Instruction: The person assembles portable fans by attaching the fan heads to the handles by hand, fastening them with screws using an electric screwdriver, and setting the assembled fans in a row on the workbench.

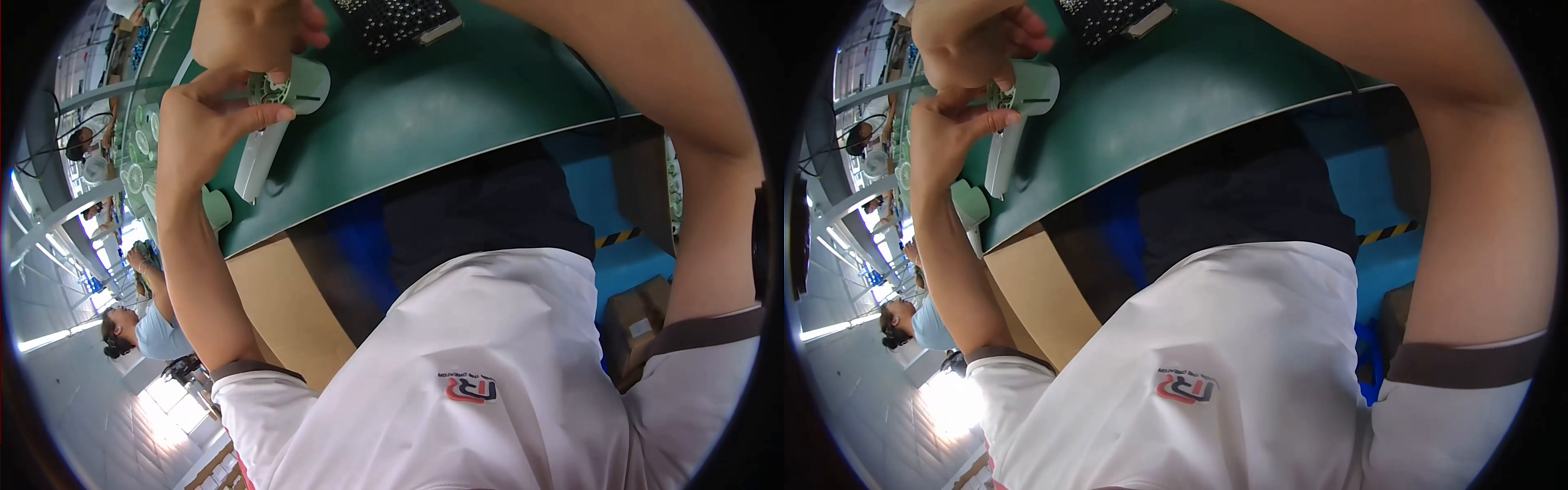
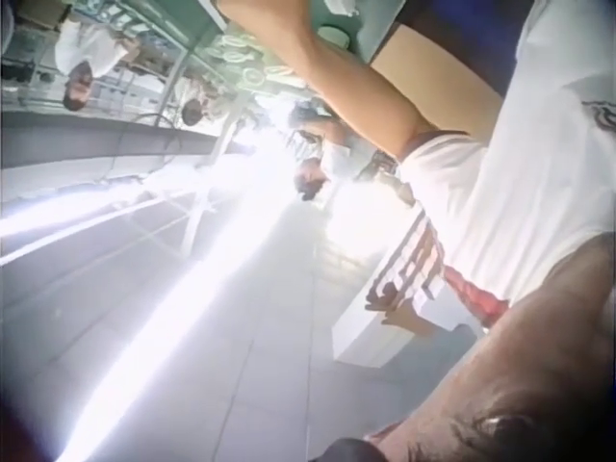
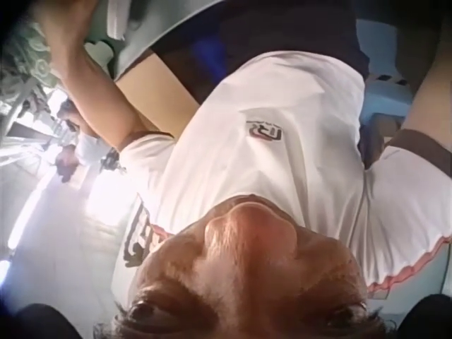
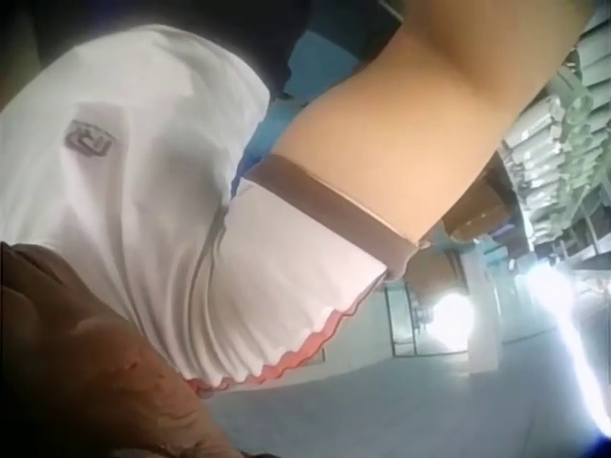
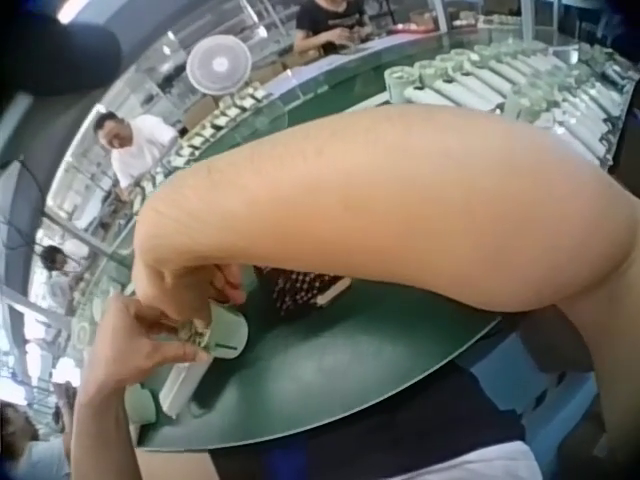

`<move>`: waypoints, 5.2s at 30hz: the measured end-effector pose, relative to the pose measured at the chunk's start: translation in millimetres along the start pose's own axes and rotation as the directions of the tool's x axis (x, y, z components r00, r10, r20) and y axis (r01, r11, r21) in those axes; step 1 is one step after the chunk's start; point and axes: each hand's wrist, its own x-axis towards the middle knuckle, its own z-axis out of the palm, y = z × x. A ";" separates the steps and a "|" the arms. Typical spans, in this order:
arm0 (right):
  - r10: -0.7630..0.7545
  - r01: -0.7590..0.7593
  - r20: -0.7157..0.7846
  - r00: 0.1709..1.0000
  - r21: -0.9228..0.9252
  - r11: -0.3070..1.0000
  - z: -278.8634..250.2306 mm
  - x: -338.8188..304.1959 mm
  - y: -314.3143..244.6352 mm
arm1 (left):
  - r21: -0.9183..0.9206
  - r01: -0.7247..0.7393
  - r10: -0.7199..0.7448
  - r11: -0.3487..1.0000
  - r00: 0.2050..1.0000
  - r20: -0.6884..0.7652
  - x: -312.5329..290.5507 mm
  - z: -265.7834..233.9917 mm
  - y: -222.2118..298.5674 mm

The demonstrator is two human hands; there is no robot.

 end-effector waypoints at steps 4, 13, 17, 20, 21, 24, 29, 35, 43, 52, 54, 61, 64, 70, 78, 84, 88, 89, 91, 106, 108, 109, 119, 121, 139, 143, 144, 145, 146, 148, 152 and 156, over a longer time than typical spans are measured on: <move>0.100 -0.101 0.100 0.990 0.009 0.995 -4.9 5.1 -0.9 | -0.115 -0.024 0.015 0.993 0.997 -0.078 -0.4 6.0 3.6; 0.211 -0.193 0.159 0.964 -0.124 0.973 -33.0 -24.2 -23.0 | -0.055 -0.007 0.001 0.998 0.992 -0.124 -14.0 7.0 -10.9; -0.496 0.492 -0.074 0.865 -0.066 0.868 -8.0 -7.7 42.1 | -0.013 -0.003 0.000 1.000 0.979 -0.204 -7.4 22.9 -3.7; -0.562 0.534 -0.076 0.824 -0.230 0.814 -14.3 5.3 44.4 | -0.026 0.070 -0.074 0.997 0.971 -0.226 -8.5 30.4 18.4; -0.549 0.526 -0.052 0.834 -0.225 0.820 -13.6 8.3 40.1 | 0.028 0.053 -0.044 0.998 0.965 -0.258 -9.2 33.3 17.6; -0.558 0.519 -0.105 0.823 -0.258 0.815 -18.1 -15.6 34.3 | 0.092 0.091 -0.063 0.992 0.961 -0.271 -9.2 31.4 27.7; -0.577 0.496 -0.096 0.811 -0.408 0.766 -17.4 -0.6 17.1 | 0.109 0.096 -0.065 0.989 0.964 -0.257 -12.6 26.6 21.7; -0.455 0.387 -0.134 0.880 -0.352 0.852 -10.6 -11.4 11.8 | 0.016 -0.089 0.090 0.996 0.973 -0.214 -7.1 30.0 9.5; -0.573 0.513 -0.130 0.809 -0.319 0.797 -8.8 -17.3 -8.3 | -0.014 -0.050 0.046 0.999 0.972 -0.228 -11.2 20.4 7.8; -0.420 0.370 -0.060 0.905 -0.373 0.851 -11.3 -19.4 -3.3 | -0.486 -0.081 0.152 0.870 0.983 0.107 -2.7 8.8 -29.0; -0.558 0.478 -0.074 0.827 -0.429 0.766 -13.1 -21.6 11.0 | -0.518 -0.205 0.292 0.831 0.952 0.093 15.9 17.7 -46.8; -0.550 0.429 -0.181 0.816 -0.448 0.784 -1.6 -10.8 10.9 | -0.563 -0.355 0.461 0.746 0.886 0.053 37.8 11.9 -73.2; -0.435 0.363 -0.147 0.888 -0.355 0.862 -0.8 -14.5 6.8 | -0.590 -0.432 0.561 0.682 0.827 0.043 61.4 15.9 -67.9; -0.465 0.376 -0.257 0.847 -0.328 0.867 8.4 -22.7 15.1 | -0.530 -0.441 0.602 0.724 0.780 0.174 77.5 25.9 -63.8; -0.644 0.449 -0.380 0.664 -0.486 0.749 13.3 -19.1 16.1 | -0.679 -0.495 0.679 0.542 0.734 0.008 81.1 38.5 -69.8; -0.618 0.456 -0.399 0.678 -0.430 0.779 8.4 -30.2 7.4 | -0.646 -0.591 0.744 0.483 0.666 -0.054 89.7 45.1 -66.7; -0.585 0.466 -0.417 0.696 -0.358 0.809 17.0 -32.8 -2.7 | -0.530 -0.604 0.680 0.595 0.730 -0.070 76.7 47.2 -69.2; -0.591 0.493 -0.435 0.679 -0.325 0.807 21.5 -30.7 -4.8 | -0.527 -0.601 0.679 0.601 0.732 -0.060 72.1 47.8 -74.2; -0.592 0.518 -0.450 0.669 -0.289 0.805 23.4 -38.4 9.9 | -0.539 -0.612 0.702 0.578 0.710 -0.053 83.1 54.6 -70.2; -0.243 -0.185 -0.643 0.727 -0.524 0.832 97.1 -113.3 214.9 | -0.589 -0.613 0.740 0.527 0.671 -0.037 79.6 42.8 -54.4; -0.317 -0.074 -0.640 0.700 -0.506 0.859 84.4 -84.7 195.6 | -0.678 -0.590 0.756 0.438 0.650 -0.077 83.4 55.1 -69.9; -0.326 -0.024 -0.603 0.728 -0.498 0.867 75.9 -80.3 189.7 | -0.713 -0.539 0.736 0.449 0.675 -0.047 82.0 54.4 -71.2; -0.171 0.163 -0.919 0.356 -0.119 0.979 111.9 -98.1 251.8 | -0.720 -0.448 0.679 0.530 0.733 0.043 73.0 42.0 -49.1; -0.093 0.280 -0.996 0.006 -0.087 0.956 114.3 -84.3 242.8 | -0.717 -0.437 0.658 0.544 0.752 0.041 71.1 40.6 -51.8; 0.202 0.965 -0.955 0.217 0.242 0.104 35.3 -25.2 80.8 | -0.750 -0.412 0.644 0.517 0.765 0.024 73.6 47.7 -53.6; 0.130 0.968 -0.966 0.225 0.237 0.083 41.7 -20.2 74.3 | -0.729 -0.407 0.635 0.551 0.771 0.050 72.6 45.3 -53.9; 0.295 0.940 -0.895 0.335 0.295 -0.173 44.7 -24.4 53.1 | -0.719 -0.411 0.629 0.561 0.776 0.048 72.8 45.1 -53.9; 0.299 0.940 -0.894 0.335 0.294 -0.174 40.1 -2.8 57.3 | -0.708 -0.415 0.624 0.572 0.780 0.046 73.0 45.1 -53.7; 0.045 0.859 -0.998 0.042 0.013 -0.511 31.3 29.6 75.3 | -0.707 -0.418 0.630 0.570 0.775 0.049 74.5 45.3 -51.3; -0.088 0.572 -0.937 -0.339 -0.131 -0.810 28.5 54.7 85.4 | -0.709 -0.412 0.620 0.572 0.783 0.044 73.2 46.7 -53.6; -0.081 0.555 -0.978 -0.193 -0.041 -0.831 39.4 45.5 71.6 | -0.716 -0.406 0.618 0.567 0.785 0.045 72.3 46.8 -53.6; -0.083 0.542 -0.987 -0.136 -0.004 -0.841 44.4 42.4 66.0 | -0.714 -0.412 0.623 0.566 0.781 0.043 71.5 45.8 -53.0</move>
